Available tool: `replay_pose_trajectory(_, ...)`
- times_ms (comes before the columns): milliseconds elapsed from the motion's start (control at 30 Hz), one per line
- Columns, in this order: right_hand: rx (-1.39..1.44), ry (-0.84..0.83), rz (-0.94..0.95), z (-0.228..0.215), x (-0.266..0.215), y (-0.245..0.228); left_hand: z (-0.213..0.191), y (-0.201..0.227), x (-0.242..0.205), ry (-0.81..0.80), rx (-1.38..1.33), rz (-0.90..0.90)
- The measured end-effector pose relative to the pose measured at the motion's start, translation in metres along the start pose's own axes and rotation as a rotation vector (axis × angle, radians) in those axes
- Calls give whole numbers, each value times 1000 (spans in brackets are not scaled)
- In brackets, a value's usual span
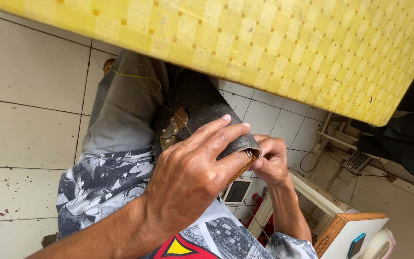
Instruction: The person is sewing the edge of a brown patterned purse using a needle and yellow thread. They repeatedly push the needle through the material and pull the thread tight to secure the seam.
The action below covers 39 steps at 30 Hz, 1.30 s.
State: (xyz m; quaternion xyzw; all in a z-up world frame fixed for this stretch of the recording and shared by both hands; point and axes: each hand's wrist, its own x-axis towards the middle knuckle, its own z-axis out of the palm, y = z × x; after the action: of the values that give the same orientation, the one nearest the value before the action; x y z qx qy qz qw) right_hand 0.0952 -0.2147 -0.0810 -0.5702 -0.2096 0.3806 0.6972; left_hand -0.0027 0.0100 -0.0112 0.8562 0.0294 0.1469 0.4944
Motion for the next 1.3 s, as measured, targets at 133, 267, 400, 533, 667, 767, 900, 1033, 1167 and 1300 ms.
replay_pose_trajectory(133, -196, 49, -157, 4, 4, 1, -3, -4, 2, 35, 9, -7)
replay_pose_trajectory(267, -148, 64, -161, 11, 11, 9, -13, -7, 2, 16, -37, 7)
replay_pose_trajectory(400, 30, 54, -136, 28, 22, 4, -20, -10, 1, 39, -90, -2)
replay_pose_trajectory(533, 100, 89, -182, 30, 26, 14, -28, -11, 5, 24, -116, -33)
replay_pose_trajectory(667, 139, 99, -145, 40, 32, 7, -31, -13, 8, -3, -159, -51)
replay_pose_trajectory(767, 213, 98, -67, 40, 31, 2, -31, -14, 11, -5, -166, -42)
replay_pose_trajectory(900, 373, 54, 68, 31, 23, 2, -32, -13, 11, -44, -186, -38)
replay_pose_trajectory(1033, 250, 77, 23, 39, 27, -7, -34, -13, 11, -65, -176, -34)
replay_pose_trajectory(1167, 182, 72, -23, 43, 26, -8, -38, -14, 10, -70, -190, -37)
replay_pose_trajectory(1300, 123, 77, 31, 47, 28, -21, -39, -14, 8, -70, -202, -32)
